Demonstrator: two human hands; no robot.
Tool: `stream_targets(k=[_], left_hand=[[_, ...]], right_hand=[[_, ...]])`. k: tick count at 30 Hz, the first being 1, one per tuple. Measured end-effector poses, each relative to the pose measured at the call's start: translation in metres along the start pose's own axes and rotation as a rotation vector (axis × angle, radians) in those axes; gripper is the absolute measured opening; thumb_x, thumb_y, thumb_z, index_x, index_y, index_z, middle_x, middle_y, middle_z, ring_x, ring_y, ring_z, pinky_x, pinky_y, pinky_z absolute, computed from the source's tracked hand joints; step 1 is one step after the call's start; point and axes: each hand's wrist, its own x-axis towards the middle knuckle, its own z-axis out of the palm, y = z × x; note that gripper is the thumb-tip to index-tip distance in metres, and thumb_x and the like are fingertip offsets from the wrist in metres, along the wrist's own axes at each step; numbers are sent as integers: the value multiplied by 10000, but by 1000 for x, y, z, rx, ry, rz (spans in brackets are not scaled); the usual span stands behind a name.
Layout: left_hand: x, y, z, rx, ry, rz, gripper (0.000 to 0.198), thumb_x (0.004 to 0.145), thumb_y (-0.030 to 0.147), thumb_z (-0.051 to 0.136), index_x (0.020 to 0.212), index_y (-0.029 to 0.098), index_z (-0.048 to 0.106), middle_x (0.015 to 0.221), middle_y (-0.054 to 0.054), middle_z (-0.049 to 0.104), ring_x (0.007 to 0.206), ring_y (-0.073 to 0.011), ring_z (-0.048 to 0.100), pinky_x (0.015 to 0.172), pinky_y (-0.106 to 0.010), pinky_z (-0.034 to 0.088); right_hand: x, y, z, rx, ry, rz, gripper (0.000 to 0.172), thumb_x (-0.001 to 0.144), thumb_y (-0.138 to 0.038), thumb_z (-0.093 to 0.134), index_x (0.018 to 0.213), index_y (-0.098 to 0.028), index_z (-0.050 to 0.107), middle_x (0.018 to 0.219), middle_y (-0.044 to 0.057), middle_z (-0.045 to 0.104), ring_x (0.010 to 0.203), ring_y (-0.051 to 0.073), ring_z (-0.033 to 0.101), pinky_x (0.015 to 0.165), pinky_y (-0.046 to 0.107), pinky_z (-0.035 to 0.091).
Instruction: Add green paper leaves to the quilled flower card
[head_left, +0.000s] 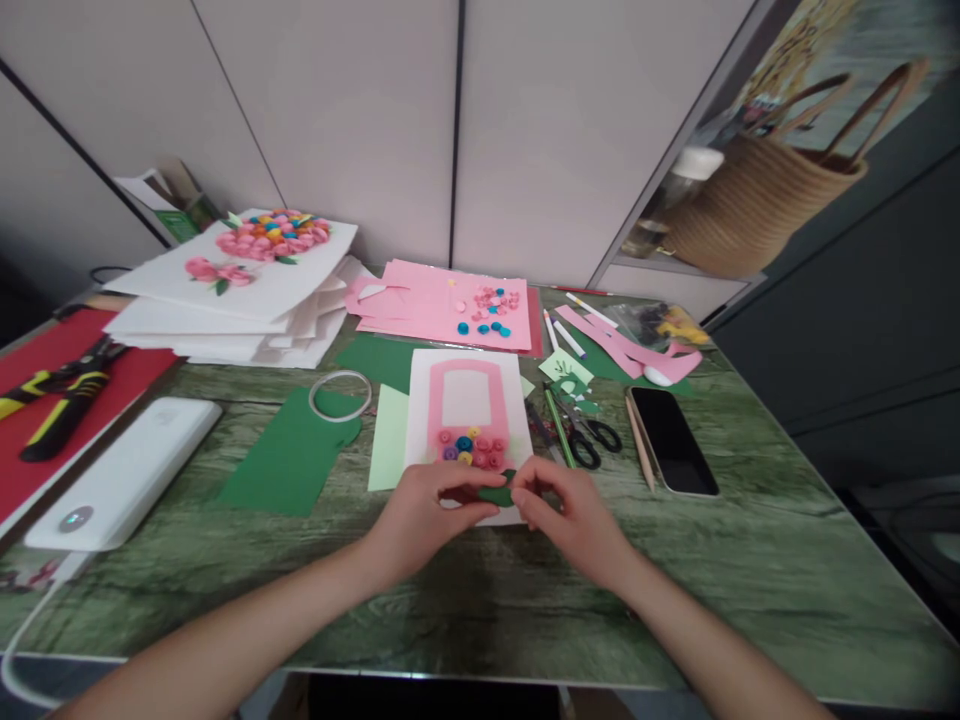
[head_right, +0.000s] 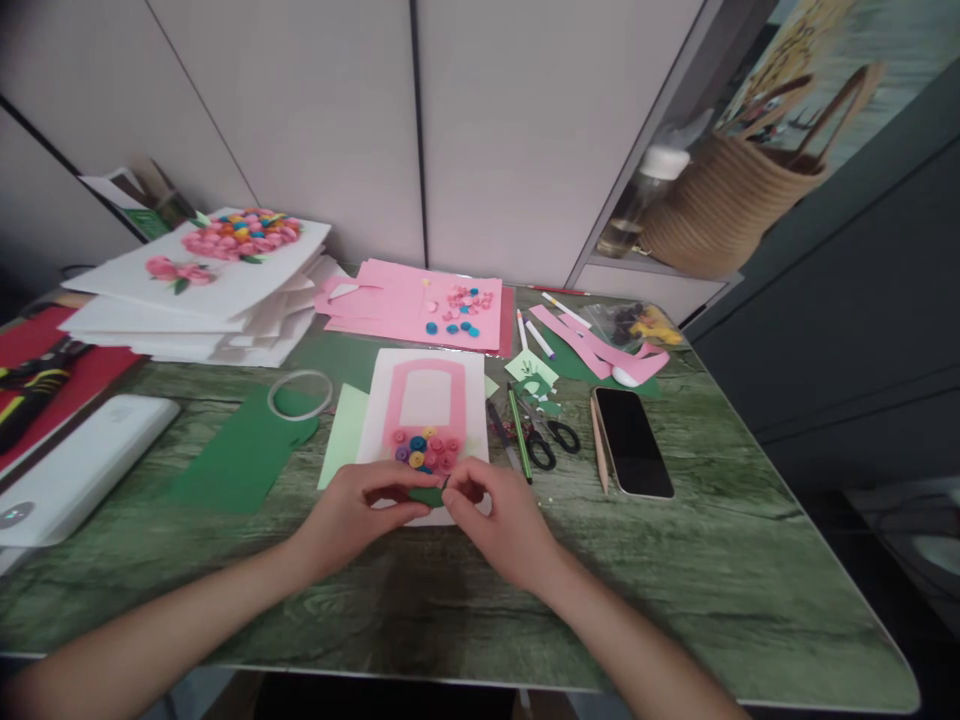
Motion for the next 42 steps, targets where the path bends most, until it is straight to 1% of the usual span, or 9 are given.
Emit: stream_targets(k=[6,9,14,18,25,28,31,36,42], left_hand=[[-1,1,-1,4,14,6,216,677,196,732,893,198,739,867,-45,734,751,-169,663,712,-277,538],[-1,1,-1,13,26,15,203,678,209,732,881,197,743,855,-46,738,742,-176,665,703,-283,537],[-1,1,-2,4,41,17,171,678,214,734,848,214,747,838,-37,742,745,-180,670,702,-285,543],[-2,-2,-2,11,41,33,158,689,211,727,845,229,748,834,-29,741,747,-171,669,705,-276,541],[-2,-2,-1,-4,30,28,141,692,227,724,830,223,752,821,-36,737,734,-172,660,702,-282,532],[-1,1,0,-88,33,-32,137,662,223,744,798,211,752,792,-35,727,725,-166,647,690,-276,520],[0,2,0,-253,10,-113,132,632,209,758,763,205,745,736,-16,701,664,-138,618,632,-249,504],[2,-1,0,-426,-28,-172,116,604,199,768,713,186,732,773,-13,693,663,-114,597,620,-224,479],[5,-4,-1,-405,-73,-297,144,629,258,757,731,166,714,548,13,646,510,-92,554,520,-204,420]], right_hand=[[-2,-1,-1,-38,51,-82,44,818,-214,532,808,-198,572,671,-22,582,617,117,536,581,229,402],[-4,1,0,-52,110,-133,60,803,-213,557,859,-204,574,719,-8,604,639,125,560,587,236,423],[-7,5,2,-153,154,-225,101,765,-182,612,849,-218,571,719,-16,593,632,124,561,615,255,431],[-7,6,4,-231,173,-298,57,796,-203,601,844,-226,581,699,-12,597,636,133,563,632,276,434],[-4,5,4,-261,233,-449,96,810,-177,597,892,-226,604,749,13,658,621,132,570,636,294,445],[-5,5,5,-251,225,-413,65,802,-175,599,850,-219,603,723,10,653,632,139,570,634,289,438],[-6,3,7,-208,166,-286,28,793,-189,594,805,-214,590,687,-4,619,629,136,566,609,264,427],[-5,-2,9,-153,71,-166,53,764,-176,599,757,-209,557,677,-31,597,617,114,552,599,228,417],[-1,-2,5,-63,45,-114,83,821,-241,555,760,-203,596,678,-6,624,624,131,559,589,236,420]])
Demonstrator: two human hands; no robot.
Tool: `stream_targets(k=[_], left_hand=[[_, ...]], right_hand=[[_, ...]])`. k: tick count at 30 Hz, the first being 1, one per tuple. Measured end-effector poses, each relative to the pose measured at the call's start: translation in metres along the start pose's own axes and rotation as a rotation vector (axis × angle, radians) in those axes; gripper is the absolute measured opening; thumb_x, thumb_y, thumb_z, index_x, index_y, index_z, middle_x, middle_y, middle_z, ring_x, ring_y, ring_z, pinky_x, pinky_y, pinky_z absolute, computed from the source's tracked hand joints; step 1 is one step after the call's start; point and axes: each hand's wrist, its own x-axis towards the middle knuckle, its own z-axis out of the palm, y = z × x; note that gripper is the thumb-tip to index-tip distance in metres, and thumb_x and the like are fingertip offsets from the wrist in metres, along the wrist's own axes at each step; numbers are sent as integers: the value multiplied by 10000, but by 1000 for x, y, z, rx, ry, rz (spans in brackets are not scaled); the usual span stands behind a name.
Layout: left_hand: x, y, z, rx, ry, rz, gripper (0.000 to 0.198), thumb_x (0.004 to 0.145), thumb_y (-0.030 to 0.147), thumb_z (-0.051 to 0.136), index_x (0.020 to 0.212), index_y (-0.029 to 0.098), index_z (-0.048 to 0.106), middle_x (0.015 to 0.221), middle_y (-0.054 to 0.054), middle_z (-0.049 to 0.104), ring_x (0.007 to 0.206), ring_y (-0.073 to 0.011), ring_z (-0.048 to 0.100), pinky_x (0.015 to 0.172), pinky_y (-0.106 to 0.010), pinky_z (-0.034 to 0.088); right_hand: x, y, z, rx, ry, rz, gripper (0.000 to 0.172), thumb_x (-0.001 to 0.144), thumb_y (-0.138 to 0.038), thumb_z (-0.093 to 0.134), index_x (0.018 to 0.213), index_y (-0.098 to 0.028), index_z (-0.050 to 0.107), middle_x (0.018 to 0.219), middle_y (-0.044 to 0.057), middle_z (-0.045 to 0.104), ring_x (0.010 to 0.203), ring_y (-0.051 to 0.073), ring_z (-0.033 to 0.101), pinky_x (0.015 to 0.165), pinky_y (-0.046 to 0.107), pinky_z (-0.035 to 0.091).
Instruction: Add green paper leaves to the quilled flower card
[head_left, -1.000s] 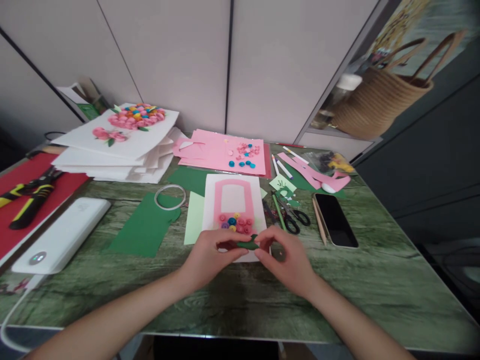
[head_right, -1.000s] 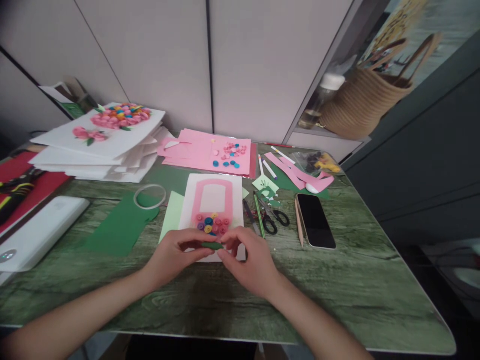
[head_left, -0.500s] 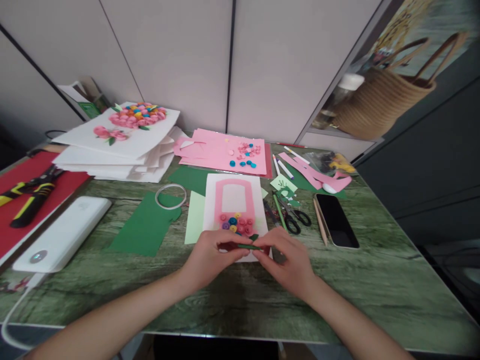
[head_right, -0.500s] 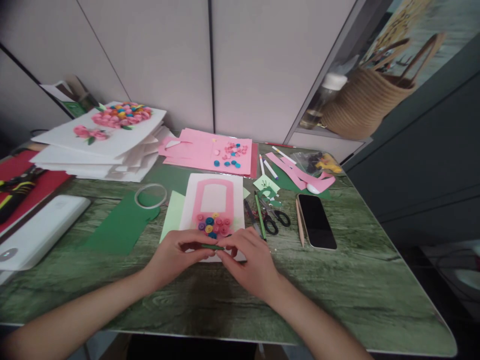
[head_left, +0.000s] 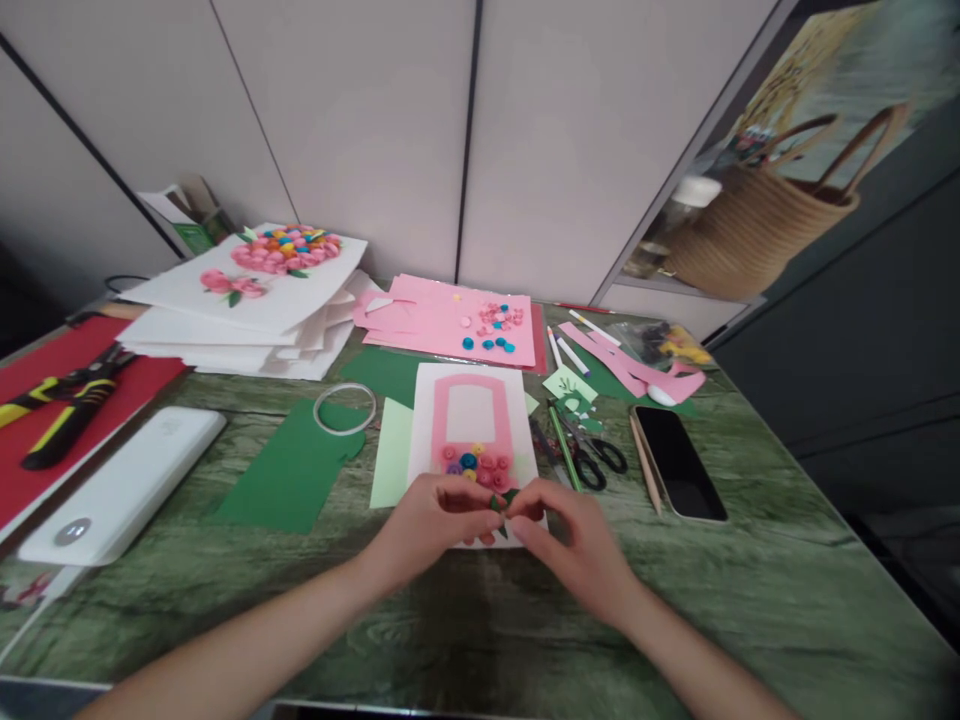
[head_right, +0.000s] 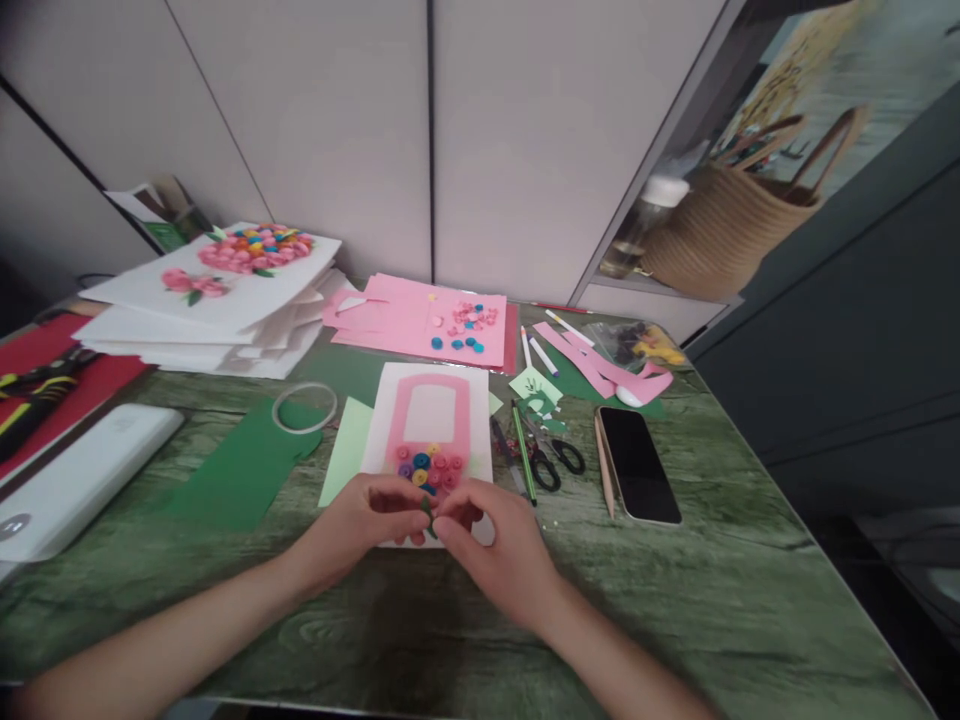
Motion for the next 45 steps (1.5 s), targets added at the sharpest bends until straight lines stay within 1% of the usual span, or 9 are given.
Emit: stream_targets(k=[4,10,15,17,24,33,38,41,45], left_hand=[[1,4,1,30,-4,5,184,625,223,745,791,161,695,576,23,640,527,-95,571,544,-216,444],[-3,7,5,120,-12,67,299,611,147,740,892,168,643,567,51,609,532,-96,570,556,-218,452],[-2,0,3,159,-57,106,335,619,173,757,924,178,619,587,56,608,551,-91,572,563,-208,436],[-1,-2,3,163,-57,102,340,622,190,760,928,172,612,585,55,607,543,-91,570,555,-207,429],[-2,2,3,183,-28,89,275,623,174,751,861,152,615,585,59,594,559,-86,561,558,-199,426],[2,-1,1,116,0,83,221,612,193,754,785,146,626,576,48,612,533,-83,553,531,-194,423],[3,-4,-1,86,-30,84,177,615,219,755,751,147,666,602,37,624,542,-83,553,546,-203,427],[2,-3,-2,95,-48,81,177,629,212,744,787,156,687,594,39,625,538,-82,554,556,-207,431],[2,0,-1,126,-19,68,295,601,183,761,876,166,655,571,55,624,521,-85,562,531,-198,424]], right_hand=[[2,4,-1,18,33,56,116,821,-252,558,732,-196,605,640,-10,590,601,127,529,562,230,407],[2,7,1,307,-62,220,148,829,-323,553,814,-195,626,605,-36,548,463,85,505,455,199,387],[4,13,8,484,-159,308,163,787,-340,600,774,-177,604,541,-59,528,373,54,458,380,169,331],[6,17,10,520,-172,327,188,774,-356,617,777,-170,594,502,-71,510,355,52,451,367,162,323],[6,21,10,586,-202,359,222,765,-365,636,751,-152,574,506,-66,528,358,50,480,365,153,352],[6,19,10,606,-200,321,215,772,-354,628,741,-154,557,532,-67,523,362,40,481,362,139,347],[5,18,10,589,-207,301,223,770,-359,636,749,-150,559,534,-65,522,372,43,487,368,140,348],[5,21,10,593,-200,298,232,786,-369,619,741,-149,560,521,-64,520,371,45,489,369,142,347],[5,23,10,591,-168,312,226,784,-374,618,796,-152,581,509,-66,529,354,50,485,359,148,343]])
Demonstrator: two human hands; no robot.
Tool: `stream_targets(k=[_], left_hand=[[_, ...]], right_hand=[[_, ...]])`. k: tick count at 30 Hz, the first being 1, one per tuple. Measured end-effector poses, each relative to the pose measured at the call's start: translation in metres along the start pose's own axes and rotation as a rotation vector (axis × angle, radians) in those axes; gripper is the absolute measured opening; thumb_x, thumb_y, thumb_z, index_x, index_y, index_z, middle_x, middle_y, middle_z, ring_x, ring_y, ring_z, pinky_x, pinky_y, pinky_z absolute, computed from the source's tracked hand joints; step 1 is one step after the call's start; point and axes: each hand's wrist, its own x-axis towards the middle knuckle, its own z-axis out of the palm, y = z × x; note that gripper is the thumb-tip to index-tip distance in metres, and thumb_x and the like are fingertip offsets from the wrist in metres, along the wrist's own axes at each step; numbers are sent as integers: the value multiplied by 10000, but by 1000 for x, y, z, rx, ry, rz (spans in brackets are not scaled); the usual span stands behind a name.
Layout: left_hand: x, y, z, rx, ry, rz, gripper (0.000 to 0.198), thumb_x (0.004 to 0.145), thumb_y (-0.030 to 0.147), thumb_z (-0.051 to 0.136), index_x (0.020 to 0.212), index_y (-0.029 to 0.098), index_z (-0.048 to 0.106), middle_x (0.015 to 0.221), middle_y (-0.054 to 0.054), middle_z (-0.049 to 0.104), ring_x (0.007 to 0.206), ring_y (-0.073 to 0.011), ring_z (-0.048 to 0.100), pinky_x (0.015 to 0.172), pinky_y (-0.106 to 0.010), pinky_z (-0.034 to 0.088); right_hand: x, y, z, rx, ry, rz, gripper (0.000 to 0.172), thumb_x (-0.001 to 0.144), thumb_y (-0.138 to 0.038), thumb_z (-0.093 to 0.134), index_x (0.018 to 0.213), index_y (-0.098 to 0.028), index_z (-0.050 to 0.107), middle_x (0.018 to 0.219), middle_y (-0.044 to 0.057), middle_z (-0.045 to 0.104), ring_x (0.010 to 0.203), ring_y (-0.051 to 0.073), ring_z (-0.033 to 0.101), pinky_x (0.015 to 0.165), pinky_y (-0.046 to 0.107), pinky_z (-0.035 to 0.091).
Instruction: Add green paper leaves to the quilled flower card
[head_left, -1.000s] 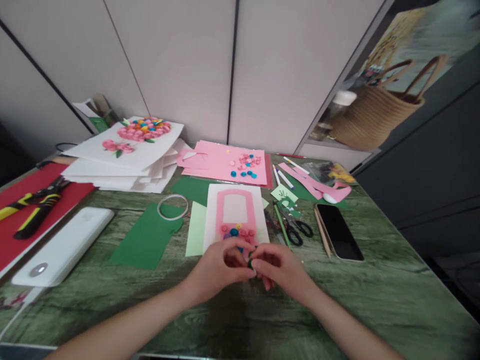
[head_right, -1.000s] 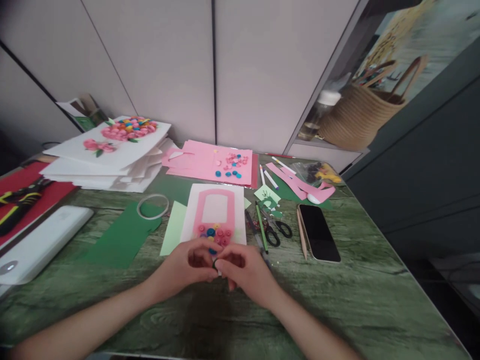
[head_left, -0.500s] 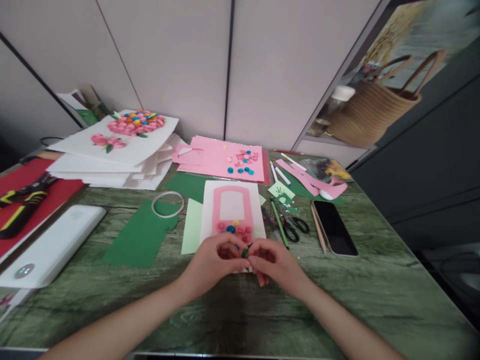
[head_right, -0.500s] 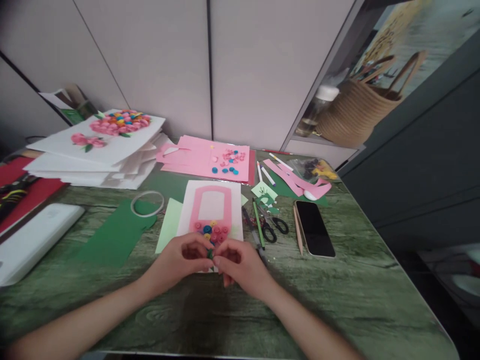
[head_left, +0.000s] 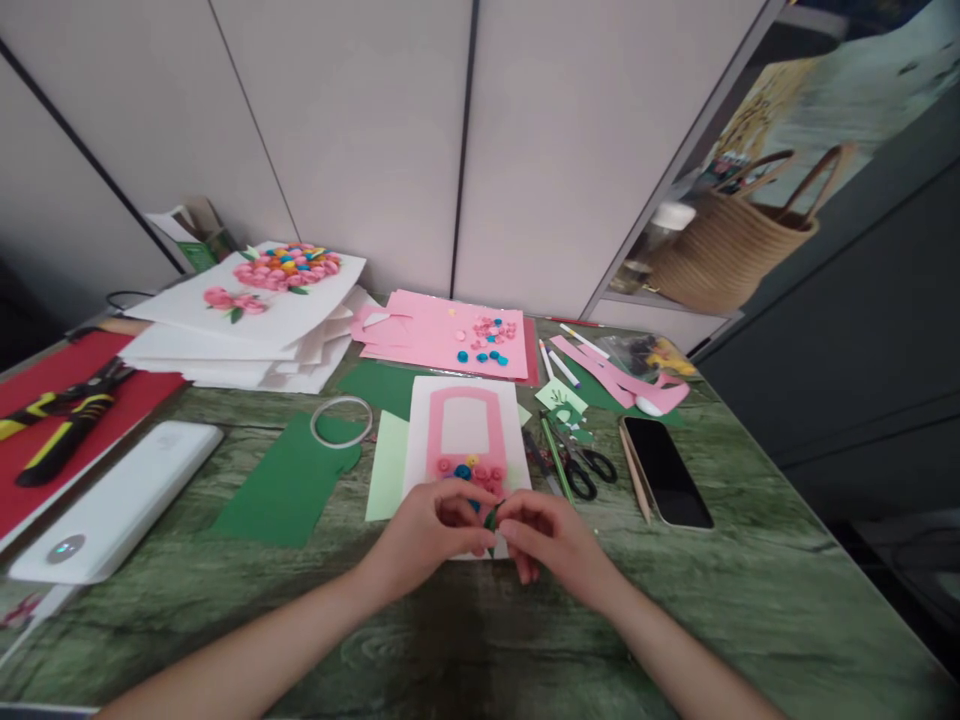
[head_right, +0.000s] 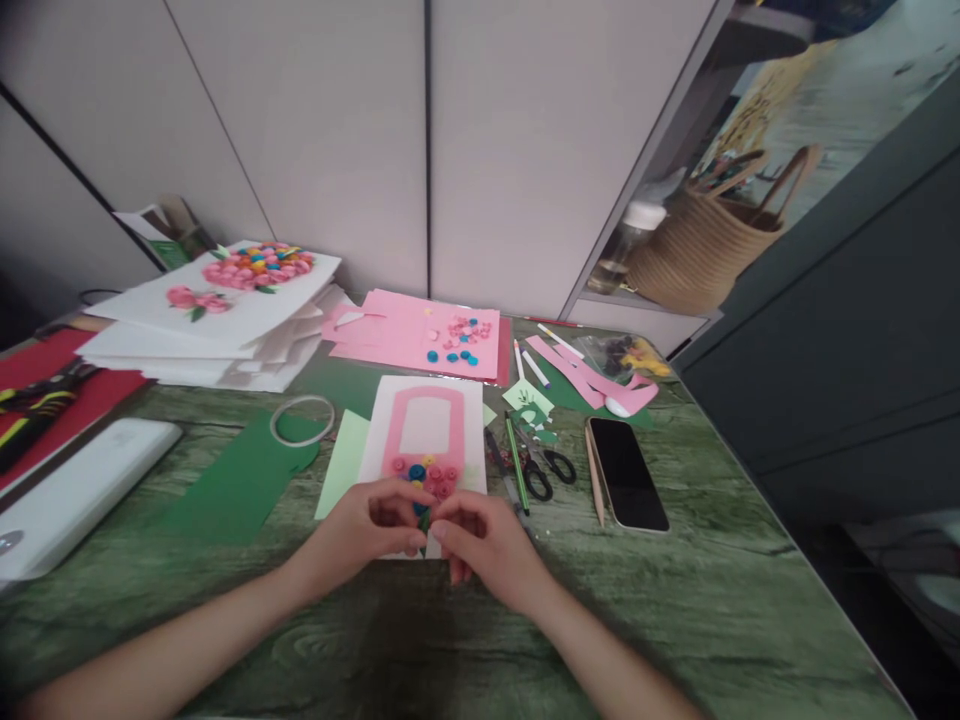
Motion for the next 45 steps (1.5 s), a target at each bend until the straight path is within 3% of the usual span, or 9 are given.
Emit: stream_targets(k=[18,27,45], left_hand=[[-4,0,4,161,21,47,254,634,204,732,862,166,627,615,41,622,580,-102,573,572,-216,434],[-6,0,6,155,23,61,229,644,208,714,852,162,632,617,29,628,574,-111,572,565,-224,432],[-6,-2,5,119,12,78,218,660,192,704,871,156,658,633,18,648,593,-113,583,576,-224,451]], right_hand=[[0,-3,4,-30,10,36,233,756,-371,635,720,-154,558,478,-80,505,339,45,462,355,151,347],[1,3,6,86,-23,52,266,755,-397,646,709,-158,540,495,-73,529,331,44,471,340,146,331],[-1,0,8,92,21,51,296,743,-431,648,699,-159,540,490,-70,527,328,45,463,337,153,327]])
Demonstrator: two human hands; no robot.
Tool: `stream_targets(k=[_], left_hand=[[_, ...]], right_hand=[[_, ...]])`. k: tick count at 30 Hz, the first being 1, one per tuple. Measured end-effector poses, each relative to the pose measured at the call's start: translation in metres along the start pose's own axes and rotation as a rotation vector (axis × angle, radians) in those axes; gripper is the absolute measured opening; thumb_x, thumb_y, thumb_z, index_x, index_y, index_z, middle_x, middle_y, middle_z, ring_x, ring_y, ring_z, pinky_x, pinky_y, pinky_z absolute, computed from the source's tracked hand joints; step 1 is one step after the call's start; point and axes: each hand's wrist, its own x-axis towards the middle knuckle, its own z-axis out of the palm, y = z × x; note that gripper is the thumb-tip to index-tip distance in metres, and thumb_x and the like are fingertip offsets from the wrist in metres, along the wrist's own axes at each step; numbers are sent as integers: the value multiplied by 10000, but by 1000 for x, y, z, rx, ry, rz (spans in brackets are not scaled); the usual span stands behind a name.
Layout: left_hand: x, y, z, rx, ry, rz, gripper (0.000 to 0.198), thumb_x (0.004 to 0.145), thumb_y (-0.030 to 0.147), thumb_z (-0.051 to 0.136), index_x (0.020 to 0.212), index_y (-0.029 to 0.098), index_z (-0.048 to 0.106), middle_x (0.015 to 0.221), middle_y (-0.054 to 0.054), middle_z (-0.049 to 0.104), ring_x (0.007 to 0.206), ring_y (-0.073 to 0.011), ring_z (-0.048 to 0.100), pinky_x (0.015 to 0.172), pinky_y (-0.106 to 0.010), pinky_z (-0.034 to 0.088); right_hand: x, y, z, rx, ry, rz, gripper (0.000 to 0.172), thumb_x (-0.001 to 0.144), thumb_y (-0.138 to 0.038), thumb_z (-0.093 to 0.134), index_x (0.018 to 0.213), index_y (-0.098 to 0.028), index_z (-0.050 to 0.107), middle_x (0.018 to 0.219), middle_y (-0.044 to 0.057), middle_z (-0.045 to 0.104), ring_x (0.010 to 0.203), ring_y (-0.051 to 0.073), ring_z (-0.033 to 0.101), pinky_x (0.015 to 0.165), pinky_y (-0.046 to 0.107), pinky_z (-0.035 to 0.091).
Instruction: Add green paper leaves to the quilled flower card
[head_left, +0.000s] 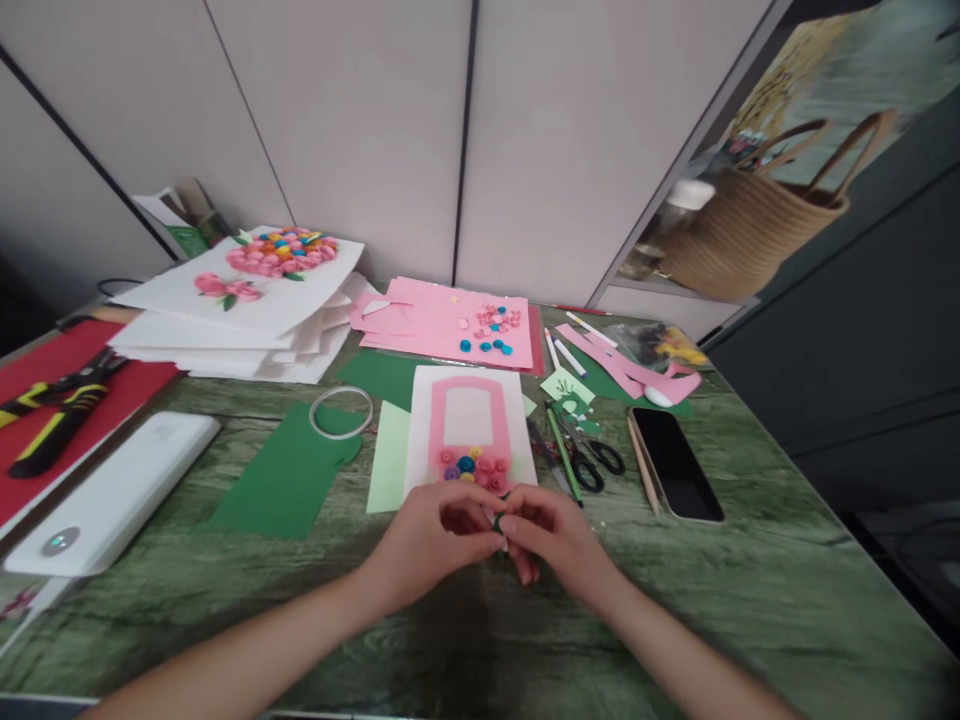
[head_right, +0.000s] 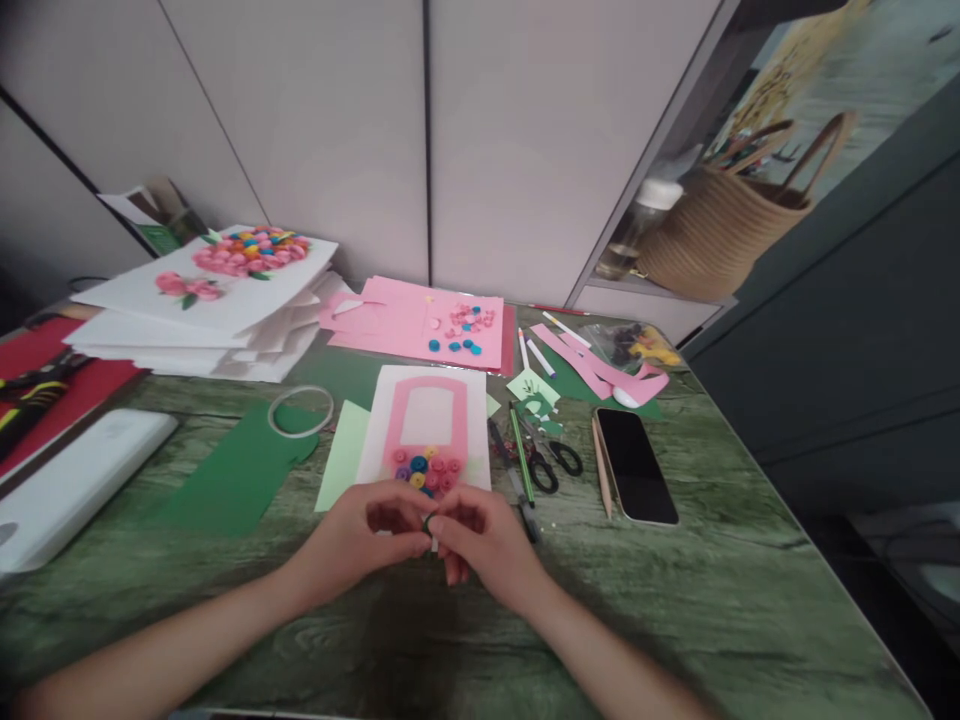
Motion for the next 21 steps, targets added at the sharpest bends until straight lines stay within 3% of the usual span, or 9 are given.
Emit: stream_targets(k=[21], left_hand=[[-1,3,0,7,-16,-18,190,679,212,696,858,178,644,648,18,652,608,-119,601,605,-252,485]], right_hand=[[-4,-5,-2,-66,35,-53,244,786,-388,612,699,-168,552,505,-66,526,359,52,484,359,160,349]])
